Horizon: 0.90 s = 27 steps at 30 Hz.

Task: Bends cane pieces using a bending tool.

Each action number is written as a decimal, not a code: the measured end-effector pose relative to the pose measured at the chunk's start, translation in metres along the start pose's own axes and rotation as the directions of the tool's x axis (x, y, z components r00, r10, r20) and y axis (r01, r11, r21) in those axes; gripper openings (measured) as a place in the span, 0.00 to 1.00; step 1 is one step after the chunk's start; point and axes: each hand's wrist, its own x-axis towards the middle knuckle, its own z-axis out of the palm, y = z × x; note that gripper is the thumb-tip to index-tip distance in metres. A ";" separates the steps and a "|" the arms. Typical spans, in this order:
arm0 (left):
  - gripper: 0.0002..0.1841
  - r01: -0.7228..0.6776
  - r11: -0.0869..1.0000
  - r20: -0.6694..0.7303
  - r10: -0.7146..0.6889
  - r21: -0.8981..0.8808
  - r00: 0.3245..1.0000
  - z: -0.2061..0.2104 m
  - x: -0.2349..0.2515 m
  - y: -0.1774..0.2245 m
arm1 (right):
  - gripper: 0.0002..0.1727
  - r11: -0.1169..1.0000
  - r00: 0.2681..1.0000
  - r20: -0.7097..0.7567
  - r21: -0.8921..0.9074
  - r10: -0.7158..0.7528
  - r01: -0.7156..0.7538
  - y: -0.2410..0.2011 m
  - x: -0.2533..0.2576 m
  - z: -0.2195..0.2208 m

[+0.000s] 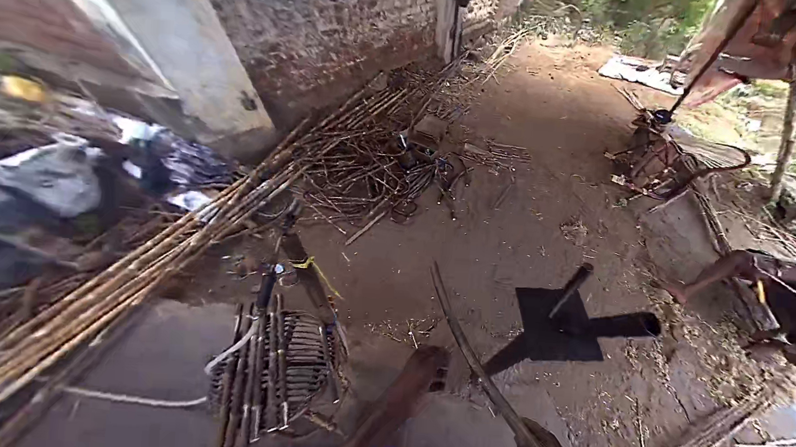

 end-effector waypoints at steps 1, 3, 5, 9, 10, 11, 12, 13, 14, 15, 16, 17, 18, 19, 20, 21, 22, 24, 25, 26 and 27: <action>0.25 0.052 0.998 -0.115 -0.049 0.019 0.992 -0.045 0.016 -0.019 | 0.23 0.993 0.991 0.072 -0.052 0.114 -0.110 0.013 0.034 0.042; 0.23 0.131 0.989 -0.283 -0.107 0.066 0.953 -0.131 0.037 -0.052 | 0.21 0.939 0.923 0.178 -0.112 0.340 -0.324 0.048 0.098 0.125; 0.24 0.209 0.975 -0.390 -0.162 0.081 0.906 -0.211 0.052 -0.087 | 0.21 0.852 0.832 0.188 -0.165 0.522 -0.497 0.083 0.155 0.198; 0.26 0.443 0.892 -0.531 -0.331 0.094 0.780 -0.327 0.047 -0.151 | 0.23 0.804 0.802 0.155 -0.280 0.577 -0.525 0.084 0.244 0.273; 0.26 0.495 0.863 -0.554 -0.362 0.106 0.750 -0.344 0.047 -0.156 | 0.22 0.819 0.828 0.130 -0.293 0.545 -0.493 0.065 0.277 0.279; 0.26 0.545 0.829 -0.567 -0.389 0.129 0.726 -0.359 0.048 -0.160 | 0.20 0.843 0.857 0.106 -0.274 0.505 -0.463 0.041 0.312 0.282; 0.26 0.593 0.789 -0.575 -0.412 0.163 0.707 -0.369 0.052 -0.163 | 0.19 0.880 0.892 0.081 -0.226 0.445 -0.418 0.009 0.345 0.280; 0.26 0.630 0.751 -0.576 -0.431 0.197 0.695 -0.377 0.059 -0.165 | 0.18 0.916 0.921 0.060 -0.146 0.385 -0.374 -0.031 0.373 0.275; 0.27 0.654 0.721 -0.573 -0.442 0.231 0.690 -0.383 0.068 -0.167 | 0.18 0.946 0.946 0.049 -0.059 0.322 -0.319 -0.069 0.401 0.268; 0.28 0.661 0.707 -0.574 -0.440 0.253 0.690 -0.387 0.081 -0.168 | 0.21 0.964 0.963 0.036 -0.010 0.265 -0.265 -0.105 0.426 0.258; 0.31 0.657 0.707 -0.592 -0.420 0.261 0.688 -0.389 0.095 -0.168 | 0.25 0.980 0.980 0.025 -0.022 0.199 -0.199 -0.136 0.446 0.248; 0.35 0.651 0.711 -0.628 -0.385 0.266 0.677 -0.388 0.109 -0.168 | 0.30 0.989 0.991 0.027 -0.073 0.128 -0.126 -0.162 0.458 0.237; 0.42 0.643 0.722 -0.671 -0.346 0.256 0.656 -0.386 0.123 -0.166 | 0.33 0.988 0.998 0.024 -0.146 0.053 -0.049 -0.182 0.465 0.228; 0.46 0.634 0.739 -0.713 -0.318 0.226 0.625 -0.384 0.136 -0.162 | 0.31 0.971 0.999 0.034 -0.237 -0.028 0.035 -0.193 0.466 0.223; 0.49 0.630 0.751 -0.759 -0.290 0.198 0.583 -0.382 0.146 -0.157 | 0.29 0.935 0.991 0.063 -0.331 -0.115 0.129 -0.196 0.462 0.222; 0.51 0.628 0.759 -0.802 -0.262 0.171 0.537 -0.382 0.155 -0.155 | 0.26 0.881 0.975 0.129 -0.419 -0.182 0.221 -0.193 0.451 0.224; 0.53 0.635 0.758 -0.839 -0.241 0.151 0.488 -0.384 0.164 -0.155 | 0.25 0.828 0.956 0.219 -0.485 -0.195 0.280 -0.185 0.434 0.229; 0.61 0.645 0.756 -0.888 -0.217 0.110 0.406 -0.389 0.175 -0.162 | 0.22 0.739 0.913 0.406 -0.604 -0.037 0.298 -0.154 0.382 0.245; 0.65 0.654 0.751 -0.894 -0.226 0.093 0.388 -0.391 0.179 -0.166 | 0.21 0.701 0.867 0.487 -0.655 0.106 0.283 -0.132 0.354 0.254; 0.69 0.669 0.737 -0.893 -0.233 0.095 0.385 -0.392 0.183 -0.172 | 0.21 0.661 0.797 0.549 -0.699 0.253 0.272 -0.108 0.325 0.262; 0.71 0.684 0.721 -0.887 -0.238 0.111 0.395 -0.391 0.186 -0.176 | 0.21 0.623 0.715 0.590 -0.731 0.375 0.277 -0.084 0.298 0.269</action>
